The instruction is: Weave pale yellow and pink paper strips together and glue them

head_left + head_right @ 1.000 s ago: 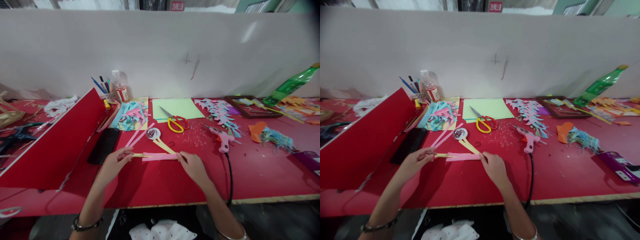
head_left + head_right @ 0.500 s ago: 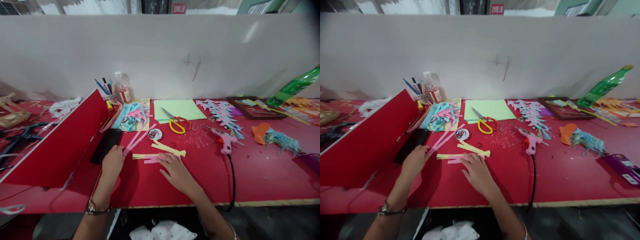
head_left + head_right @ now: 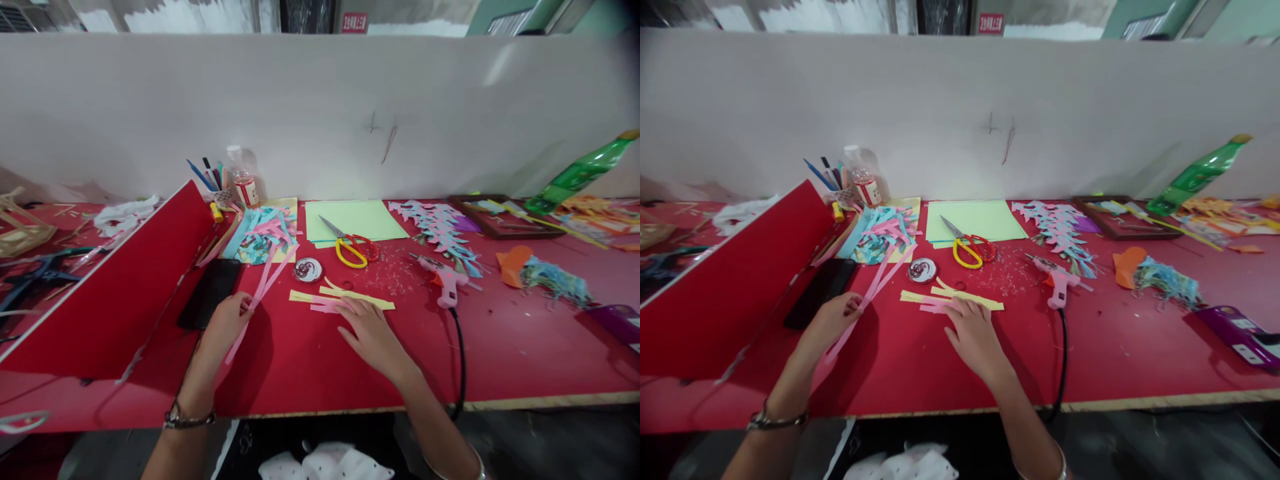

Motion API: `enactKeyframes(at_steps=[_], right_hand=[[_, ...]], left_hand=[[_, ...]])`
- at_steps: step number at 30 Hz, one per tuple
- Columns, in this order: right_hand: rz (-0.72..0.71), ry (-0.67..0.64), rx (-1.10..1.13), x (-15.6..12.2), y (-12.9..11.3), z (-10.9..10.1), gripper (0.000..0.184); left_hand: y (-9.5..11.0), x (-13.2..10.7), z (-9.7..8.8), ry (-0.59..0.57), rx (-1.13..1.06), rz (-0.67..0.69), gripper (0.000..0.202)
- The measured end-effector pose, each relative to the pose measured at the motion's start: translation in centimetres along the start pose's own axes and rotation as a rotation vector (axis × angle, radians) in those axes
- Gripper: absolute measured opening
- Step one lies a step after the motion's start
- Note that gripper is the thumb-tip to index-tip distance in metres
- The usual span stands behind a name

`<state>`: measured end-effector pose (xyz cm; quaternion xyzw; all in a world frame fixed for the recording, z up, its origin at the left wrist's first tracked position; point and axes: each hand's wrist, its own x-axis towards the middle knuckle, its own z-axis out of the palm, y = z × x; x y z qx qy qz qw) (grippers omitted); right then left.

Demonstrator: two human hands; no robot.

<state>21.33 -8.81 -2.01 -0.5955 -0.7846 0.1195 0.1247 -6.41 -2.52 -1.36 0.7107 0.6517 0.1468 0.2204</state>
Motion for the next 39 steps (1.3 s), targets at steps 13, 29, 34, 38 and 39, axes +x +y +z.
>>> enactKeyframes(at_steps=[13,29,34,38,39], right_hand=[[-0.19,-0.013,0.672,1.1,-4.2,-1.8,0.06],[-0.274,-0.059,1.072,1.1,-3.2,-3.4,0.011],[-0.253,-0.051,0.968,0.9,-2.3,-4.1,0.011],[-0.187,-0.039,0.838,0.8,-2.0,-3.9,0.012],[-0.161,-0.019,0.827,0.8,-1.9,-3.9,0.013]], left_hand=[[7.7,-5.2,-1.0,-0.034,-0.108,0.482,0.02],[7.9,-5.3,-0.6,-0.245,-0.196,0.572,0.014],[8.2,-5.3,-0.9,-0.267,-0.332,0.481,0.018],[8.0,-5.2,-0.7,-0.265,-0.348,0.415,0.02],[7.8,-5.2,-0.7,-0.262,-0.355,0.39,0.02]])
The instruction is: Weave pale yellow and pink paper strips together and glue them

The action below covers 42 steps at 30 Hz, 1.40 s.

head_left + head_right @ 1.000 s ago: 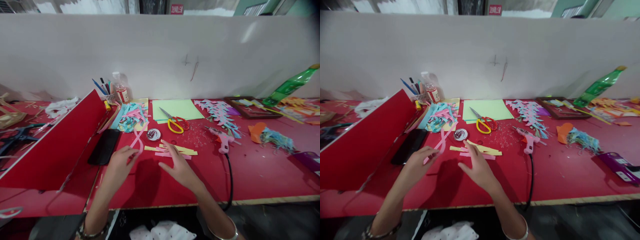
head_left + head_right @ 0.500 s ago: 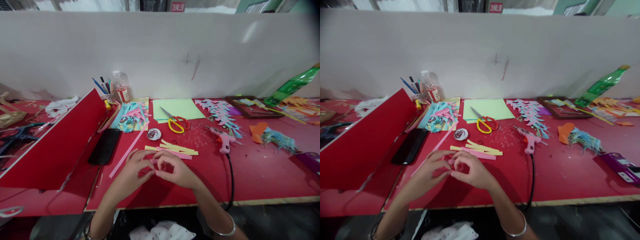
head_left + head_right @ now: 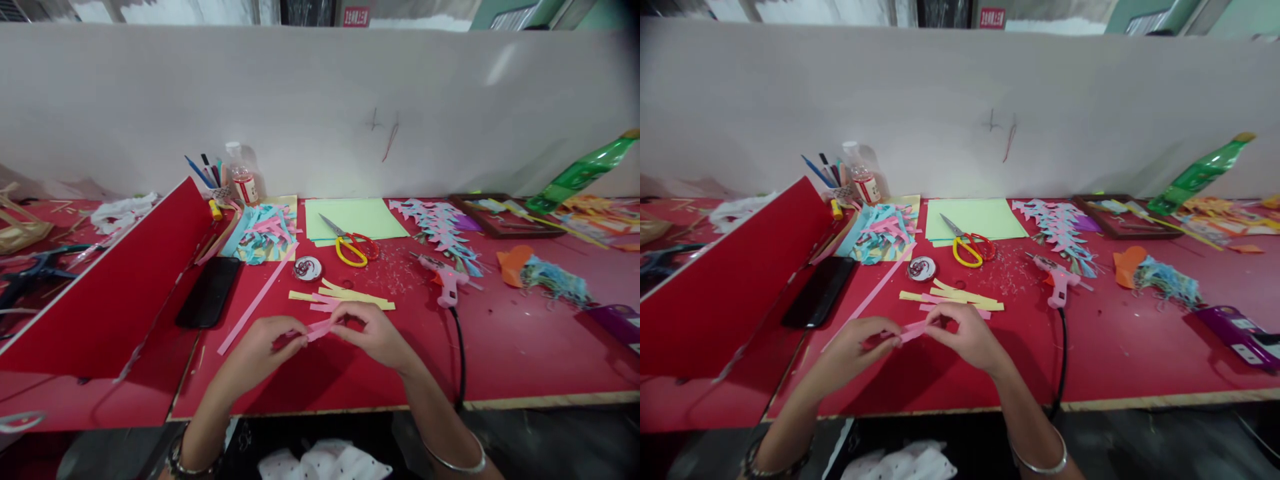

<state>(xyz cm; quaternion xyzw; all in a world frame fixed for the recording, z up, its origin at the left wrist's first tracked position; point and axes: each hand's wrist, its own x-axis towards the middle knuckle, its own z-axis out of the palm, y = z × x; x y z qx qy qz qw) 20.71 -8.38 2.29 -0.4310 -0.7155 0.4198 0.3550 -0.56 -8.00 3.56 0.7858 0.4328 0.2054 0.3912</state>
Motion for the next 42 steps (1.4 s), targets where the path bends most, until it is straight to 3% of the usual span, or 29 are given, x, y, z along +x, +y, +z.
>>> enactKeyframes(at_steps=[6,10,14,16,19,26,32,36,42], right_hand=[[0.038,0.111,0.006,-0.2,0.6,-0.7,0.009],[0.008,0.157,-0.167,-0.3,0.8,-0.9,0.013],[-0.025,0.011,-0.389,-0.3,0.4,0.2,0.039],[-0.023,-0.082,-0.422,-0.2,0.1,0.9,0.035],[-0.003,-0.121,-0.399,0.0,-0.3,1.4,0.021],[0.003,-0.052,-0.325,0.2,0.4,0.2,0.026],[0.013,-0.111,-0.296,0.2,0.7,-0.1,0.022],[0.013,-0.114,-0.265,0.3,0.8,0.1,0.017],[0.023,-0.117,-0.259,0.2,0.9,0.0,0.019]], left_hand=[[-0.8,-0.3,-0.1,0.048,-0.081,-0.125,0.017],[-0.8,-0.1,0.2,0.044,-0.084,-0.137,0.022],[-0.2,0.5,0.9,-0.036,-0.015,-0.12,0.026],[0.1,0.8,1.2,-0.058,0.005,-0.093,0.026],[0.4,0.8,1.2,-0.047,-0.013,-0.079,0.022],[-0.5,0.1,0.7,0.024,-0.008,-0.165,0.027],[-1.0,0.3,1.1,0.149,-0.026,-0.179,0.027],[-1.4,0.5,1.3,0.114,-0.178,-0.218,0.029],[-1.5,0.4,1.5,0.119,-0.166,-0.12,0.031]])
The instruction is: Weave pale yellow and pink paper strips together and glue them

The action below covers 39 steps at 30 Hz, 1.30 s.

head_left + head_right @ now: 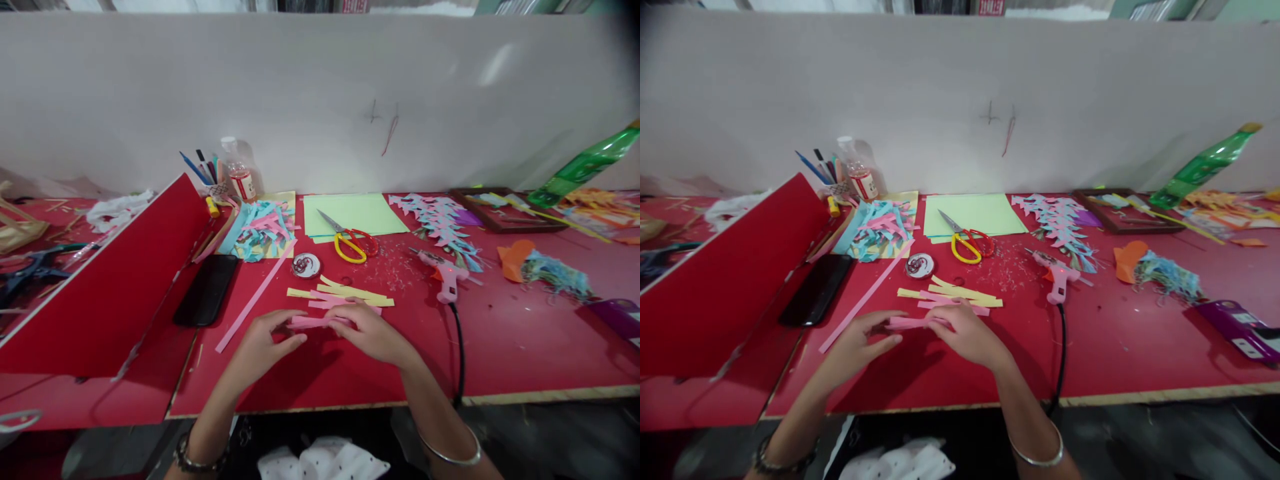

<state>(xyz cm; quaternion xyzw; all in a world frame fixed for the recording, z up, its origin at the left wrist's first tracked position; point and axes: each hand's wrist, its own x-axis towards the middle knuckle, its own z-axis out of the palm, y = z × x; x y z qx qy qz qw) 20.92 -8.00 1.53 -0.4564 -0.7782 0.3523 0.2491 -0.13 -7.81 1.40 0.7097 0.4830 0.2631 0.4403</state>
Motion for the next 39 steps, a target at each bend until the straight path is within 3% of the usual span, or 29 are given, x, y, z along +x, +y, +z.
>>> enactKeyframes(at_steps=[3,11,20,26,32,39], right_hand=[[0.019,-0.006,-0.018,0.0,-0.2,-0.1,0.02],[0.037,0.002,-0.092,0.1,-1.6,0.6,0.021],[-0.007,-0.019,-0.058,0.2,-1.9,0.8,0.027],[0.074,-0.021,0.021,0.4,-1.4,1.0,0.028],[0.03,0.027,0.129,0.6,-1.1,1.3,0.017],[0.071,0.01,0.237,0.6,-0.9,1.7,0.027]], left_hand=[[0.0,0.1,0.2,-0.005,0.003,-0.004,0.02],[-0.3,0.4,1.4,0.06,0.028,-0.013,0.026],[0.2,0.2,1.3,0.072,0.037,0.037,0.026],[0.0,0.2,1.3,0.088,-0.106,-0.004,0.023],[0.1,0.2,1.0,0.118,-0.052,-0.023,0.024],[-0.1,0.3,1.1,0.102,-0.069,-0.017,0.023]])
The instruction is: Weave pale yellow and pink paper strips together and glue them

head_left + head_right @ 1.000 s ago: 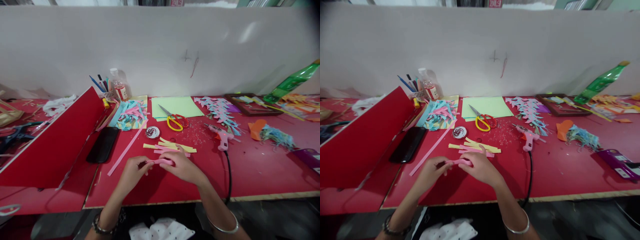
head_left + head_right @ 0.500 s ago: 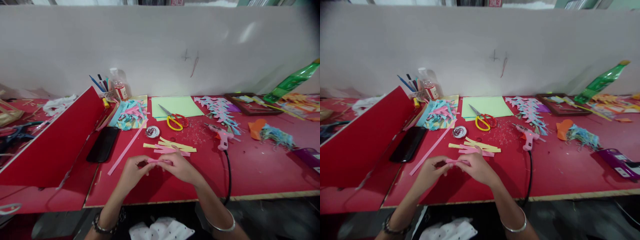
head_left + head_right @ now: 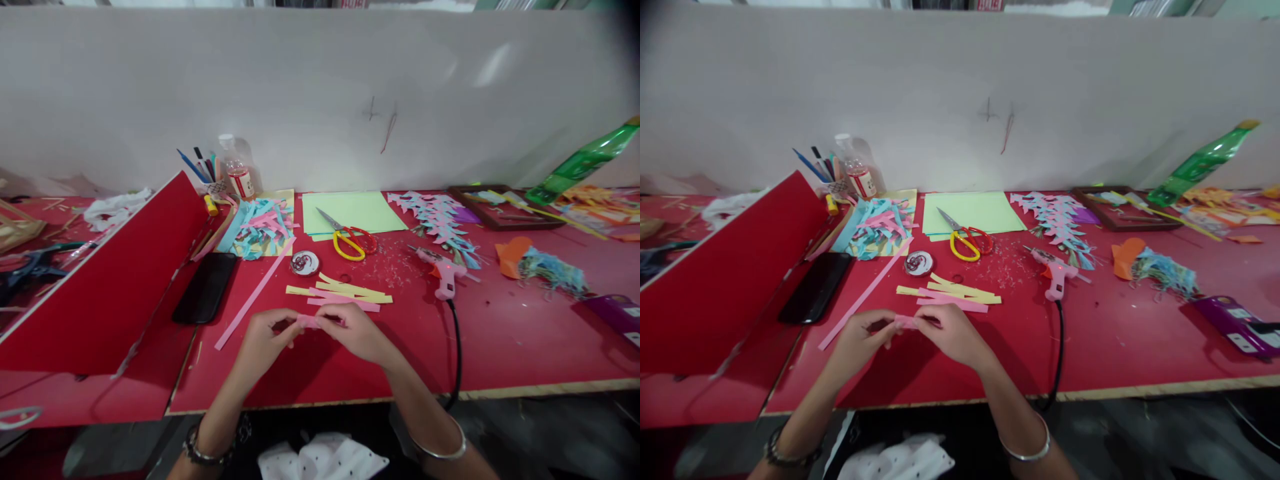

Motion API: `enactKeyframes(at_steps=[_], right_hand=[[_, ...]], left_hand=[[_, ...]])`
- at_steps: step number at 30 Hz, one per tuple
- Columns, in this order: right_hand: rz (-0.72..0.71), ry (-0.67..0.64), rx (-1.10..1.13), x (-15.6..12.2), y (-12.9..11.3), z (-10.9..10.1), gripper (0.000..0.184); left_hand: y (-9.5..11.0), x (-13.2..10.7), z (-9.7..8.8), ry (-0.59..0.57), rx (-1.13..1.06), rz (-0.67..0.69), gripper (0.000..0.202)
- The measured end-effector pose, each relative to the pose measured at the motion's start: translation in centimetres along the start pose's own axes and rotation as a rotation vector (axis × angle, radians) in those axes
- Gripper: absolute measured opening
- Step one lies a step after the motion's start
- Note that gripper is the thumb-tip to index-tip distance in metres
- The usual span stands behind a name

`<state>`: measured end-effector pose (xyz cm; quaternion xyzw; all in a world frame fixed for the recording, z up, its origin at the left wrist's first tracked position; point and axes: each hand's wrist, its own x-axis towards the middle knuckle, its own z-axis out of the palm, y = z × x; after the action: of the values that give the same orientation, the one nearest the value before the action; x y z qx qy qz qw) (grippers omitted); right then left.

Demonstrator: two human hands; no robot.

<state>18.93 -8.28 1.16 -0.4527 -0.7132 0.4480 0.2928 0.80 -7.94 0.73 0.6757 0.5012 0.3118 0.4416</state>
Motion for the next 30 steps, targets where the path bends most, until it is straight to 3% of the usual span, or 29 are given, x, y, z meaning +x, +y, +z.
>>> enactKeyframes(at_steps=[17,30], right_hand=[[0.02,0.04,0.004,0.1,-0.1,0.3,0.027],[0.065,0.076,0.016,-0.7,0.8,-1.6,0.019]], left_hand=[[0.0,0.0,-0.5,-0.081,0.041,-0.013,0.033],[-0.5,0.0,-2.2,0.088,-0.014,-0.112,0.035]])
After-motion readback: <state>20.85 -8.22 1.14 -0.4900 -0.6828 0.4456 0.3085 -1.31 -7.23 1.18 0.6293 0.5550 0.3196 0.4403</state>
